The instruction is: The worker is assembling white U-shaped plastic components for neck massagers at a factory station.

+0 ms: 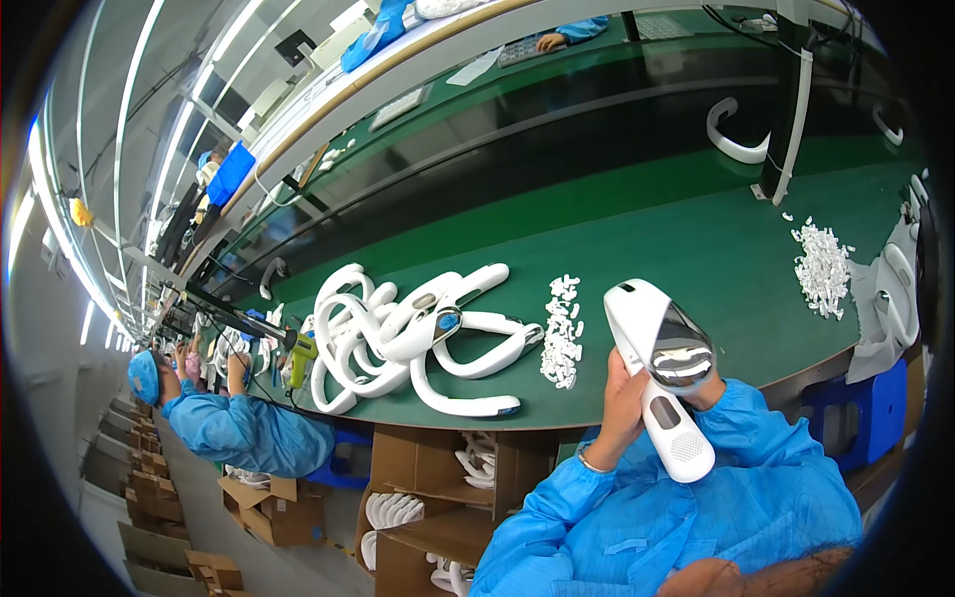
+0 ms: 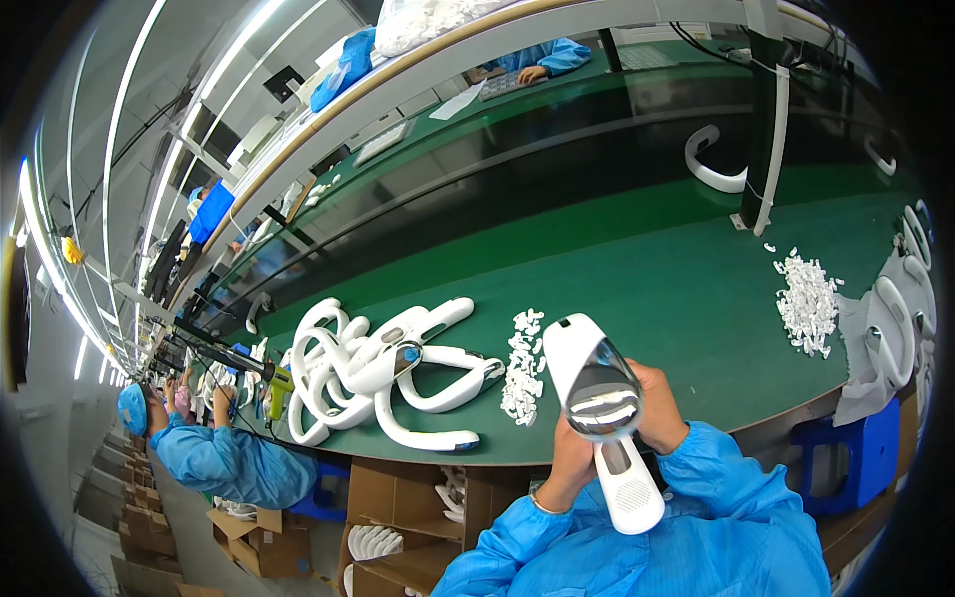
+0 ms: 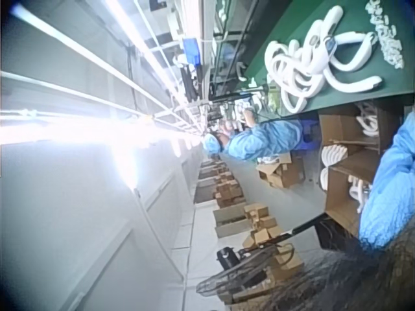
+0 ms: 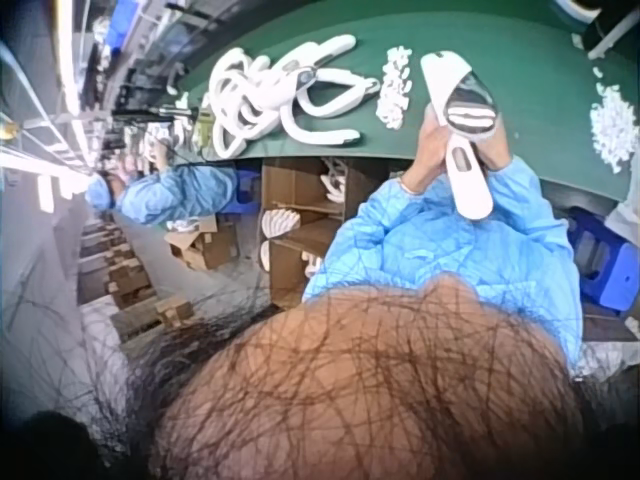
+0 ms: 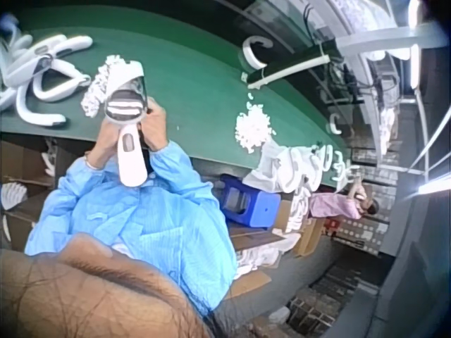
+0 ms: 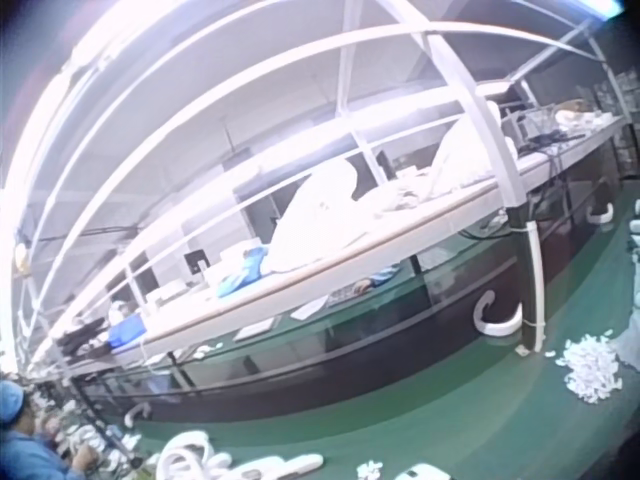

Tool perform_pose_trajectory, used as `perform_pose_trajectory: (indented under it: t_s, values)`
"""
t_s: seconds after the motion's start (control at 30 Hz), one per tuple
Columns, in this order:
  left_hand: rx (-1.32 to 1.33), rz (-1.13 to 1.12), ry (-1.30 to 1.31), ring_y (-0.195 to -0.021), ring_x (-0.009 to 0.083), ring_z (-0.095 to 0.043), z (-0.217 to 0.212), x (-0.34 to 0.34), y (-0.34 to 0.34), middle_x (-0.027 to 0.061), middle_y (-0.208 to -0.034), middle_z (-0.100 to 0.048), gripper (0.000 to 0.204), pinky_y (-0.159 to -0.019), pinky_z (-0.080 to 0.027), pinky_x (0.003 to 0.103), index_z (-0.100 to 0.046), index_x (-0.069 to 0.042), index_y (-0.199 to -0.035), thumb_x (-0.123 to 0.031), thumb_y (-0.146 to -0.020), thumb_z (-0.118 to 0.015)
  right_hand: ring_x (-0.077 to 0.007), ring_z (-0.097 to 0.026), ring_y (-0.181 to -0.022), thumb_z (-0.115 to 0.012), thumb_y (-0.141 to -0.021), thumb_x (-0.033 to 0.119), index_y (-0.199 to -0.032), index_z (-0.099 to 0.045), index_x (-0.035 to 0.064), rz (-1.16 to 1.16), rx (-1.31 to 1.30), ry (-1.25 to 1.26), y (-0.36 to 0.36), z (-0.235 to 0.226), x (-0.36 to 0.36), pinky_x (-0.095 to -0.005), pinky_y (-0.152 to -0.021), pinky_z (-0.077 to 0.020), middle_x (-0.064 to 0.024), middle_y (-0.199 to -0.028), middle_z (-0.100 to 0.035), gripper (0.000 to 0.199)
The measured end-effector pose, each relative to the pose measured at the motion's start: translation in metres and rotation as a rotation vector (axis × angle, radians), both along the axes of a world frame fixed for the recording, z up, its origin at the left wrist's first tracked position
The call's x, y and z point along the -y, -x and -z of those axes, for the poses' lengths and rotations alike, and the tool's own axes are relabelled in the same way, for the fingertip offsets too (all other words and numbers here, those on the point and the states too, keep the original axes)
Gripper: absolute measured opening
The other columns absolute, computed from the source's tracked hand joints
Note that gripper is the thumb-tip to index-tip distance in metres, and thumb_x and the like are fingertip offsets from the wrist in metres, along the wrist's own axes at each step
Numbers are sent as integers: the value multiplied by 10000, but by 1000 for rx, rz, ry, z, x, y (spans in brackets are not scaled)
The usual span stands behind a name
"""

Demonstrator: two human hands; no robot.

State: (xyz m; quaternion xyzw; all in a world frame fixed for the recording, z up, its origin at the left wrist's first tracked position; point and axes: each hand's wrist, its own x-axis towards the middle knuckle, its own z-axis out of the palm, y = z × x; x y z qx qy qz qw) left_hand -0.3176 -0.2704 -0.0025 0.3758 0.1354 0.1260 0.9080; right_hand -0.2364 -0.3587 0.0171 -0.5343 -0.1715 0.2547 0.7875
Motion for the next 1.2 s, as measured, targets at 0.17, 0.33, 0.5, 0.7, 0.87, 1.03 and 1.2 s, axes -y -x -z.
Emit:
perform_pose_trajectory:
  t_s: [0.17,0.33,0.5,0.7,0.87,1.03,1.2]
  values:
    - [31,-5,-81,-1110,163,-498,-9,7,0,118,-1230,-476,407,-948,-407,300,-301,-2,-1335,-59,-941,-385,-101,-600,-806,-640,-808,68,-1032,-611,-7,-106,425,26,-8,-13,24,-255,-686,-517,-74,-916,-655,238]
    - [36,-83,-484,-1082,145,-506,13,7,3,123,-1214,-492,413,-914,-424,286,-292,22,-1348,-69,-955,-381,-114,-599,-824,-650,-810,91,-1062,-601,0,-89,314,109,-6,-11,24,-260,-702,-513,-78,-941,-647,272]
    - [32,-128,-546,-959,129,-549,15,10,3,112,-1121,-544,377,-808,-455,261,-352,21,-1309,-94,-955,-412,-127,-597,-841,-661,-812,113,-1092,-592,7,-65,248,153,-4,-7,21,-265,-718,-508,-83,-965,-640,307]
    - [-25,-153,-644,-865,119,-570,9,3,-17,98,-1024,-581,291,-732,-478,252,-438,18,-1218,-98,-952,-419,-143,-596,-862,-673,-815,141,-1128,-581,16,-5,25,403,-7,-22,21,-272,-737,-503,-88,-994,-630,350]
    - [-182,-112,-305,-654,234,-632,14,-38,-118,138,-829,-588,128,-569,-542,355,-434,14,-1008,-90,-940,-404,-159,-619,-834,-638,-805,83,-1201,-554,7,231,323,348,-59,37,43,-278,-688,-507,-144,-1005,-633,412]
    - [-460,-400,-647,-576,244,-617,53,-164,-259,167,-711,-627,229,-494,-459,379,-605,94,-805,-133,-776,-615,-154,-592,-690,-642,-760,33,-1093,-609,5,341,501,676,-77,10,118,-284,-595,-470,-100,-803,-649,336]
    - [-660,-390,-1067,-686,322,-662,53,-205,-334,214,-824,-639,310,-492,-537,407,-585,147,-935,-110,-767,-546,-303,-619,-725,-653,-746,53,-1010,-635,1,793,702,1030,-132,31,225,-358,-654,-491,-171,-903,-654,269]
